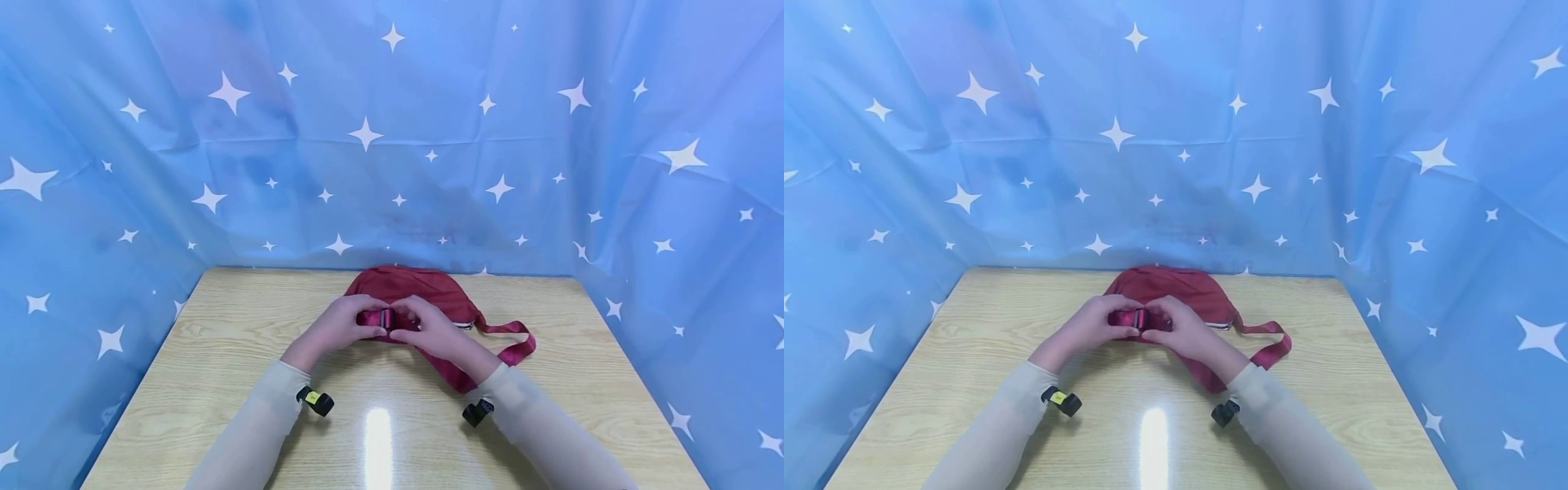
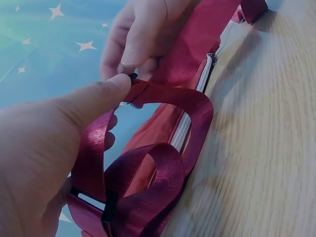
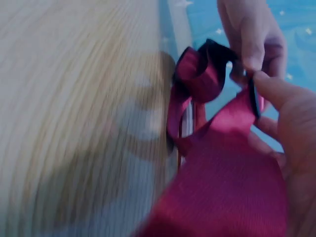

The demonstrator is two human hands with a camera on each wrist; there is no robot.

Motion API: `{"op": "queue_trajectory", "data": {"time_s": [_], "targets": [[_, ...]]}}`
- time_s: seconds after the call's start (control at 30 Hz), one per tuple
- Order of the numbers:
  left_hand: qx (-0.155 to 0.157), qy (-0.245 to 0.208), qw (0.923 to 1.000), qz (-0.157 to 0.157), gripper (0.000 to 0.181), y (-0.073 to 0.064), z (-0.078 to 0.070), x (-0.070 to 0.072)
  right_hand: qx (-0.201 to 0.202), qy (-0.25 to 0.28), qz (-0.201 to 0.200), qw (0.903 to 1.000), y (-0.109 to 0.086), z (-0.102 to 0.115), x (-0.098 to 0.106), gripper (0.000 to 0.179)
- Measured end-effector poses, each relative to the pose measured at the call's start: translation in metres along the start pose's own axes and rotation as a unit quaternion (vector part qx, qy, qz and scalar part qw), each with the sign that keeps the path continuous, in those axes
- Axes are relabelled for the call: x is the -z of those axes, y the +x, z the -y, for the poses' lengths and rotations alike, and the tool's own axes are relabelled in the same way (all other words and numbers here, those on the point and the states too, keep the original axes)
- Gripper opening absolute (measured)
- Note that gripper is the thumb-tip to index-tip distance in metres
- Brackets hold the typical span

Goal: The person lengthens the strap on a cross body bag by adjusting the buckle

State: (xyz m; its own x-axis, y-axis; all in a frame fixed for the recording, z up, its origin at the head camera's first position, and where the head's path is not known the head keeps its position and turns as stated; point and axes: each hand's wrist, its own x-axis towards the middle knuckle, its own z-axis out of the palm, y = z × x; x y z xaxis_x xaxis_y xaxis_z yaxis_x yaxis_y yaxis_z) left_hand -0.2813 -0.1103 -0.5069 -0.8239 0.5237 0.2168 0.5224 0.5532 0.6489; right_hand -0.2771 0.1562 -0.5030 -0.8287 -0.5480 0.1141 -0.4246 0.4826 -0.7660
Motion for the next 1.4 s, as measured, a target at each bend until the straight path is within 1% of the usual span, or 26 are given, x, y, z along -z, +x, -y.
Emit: {"op": "queue_trajectory", "data": {"time_s": [0.1,0.27,0.33,0.43,0.5,0.6,0.77,1.03,1.3,1.4], "targets": [[0.002,-0.001,1.0,0.003,0.052,0.0,0.002,-0.002,0.011,-0.02,-0.006,0.9997,0.002,0.001,-0.005,0.049],[0.024,-0.015,0.9995,0.014,0.055,-0.001,0.002,-0.003,0.032,-0.066,-0.023,0.9971,0.002,0.001,-0.009,0.044],[0.031,-0.027,0.9991,0.015,0.052,-0.002,0.002,-0.001,0.041,-0.077,-0.027,0.9958,0.002,0.001,-0.009,0.043],[0.036,-0.044,0.9983,0.012,0.041,-0.006,0.002,0.003,0.05,-0.087,-0.033,0.9944,0.001,0.002,-0.009,0.042],[0.038,-0.053,0.9979,0.006,0.032,-0.01,0.004,0.005,0.052,-0.091,-0.033,0.9939,0.0,0.002,-0.008,0.042],[0.036,-0.054,0.9979,-0.004,0.022,-0.014,0.008,0.007,0.053,-0.094,-0.031,0.9937,-0.001,0.002,-0.008,0.042],[0.029,-0.056,0.9979,-0.011,0.016,-0.016,0.014,0.008,0.058,-0.098,-0.031,0.993,-0.001,0.0,-0.008,0.042],[0.03,-0.065,0.9974,-0.009,0.005,-0.015,0.015,0.01,0.087,-0.101,-0.046,0.99,0.0,-0.001,-0.008,0.045],[0.02,-0.056,0.9982,-0.005,0.011,-0.011,0.015,0.01,0.089,-0.091,-0.043,0.991,0.0,0.001,-0.007,0.047],[0.013,-0.055,0.9984,-0.005,0.011,-0.009,0.015,0.009,0.086,-0.09,-0.039,0.9914,0.001,0.002,-0.006,0.049]]}}
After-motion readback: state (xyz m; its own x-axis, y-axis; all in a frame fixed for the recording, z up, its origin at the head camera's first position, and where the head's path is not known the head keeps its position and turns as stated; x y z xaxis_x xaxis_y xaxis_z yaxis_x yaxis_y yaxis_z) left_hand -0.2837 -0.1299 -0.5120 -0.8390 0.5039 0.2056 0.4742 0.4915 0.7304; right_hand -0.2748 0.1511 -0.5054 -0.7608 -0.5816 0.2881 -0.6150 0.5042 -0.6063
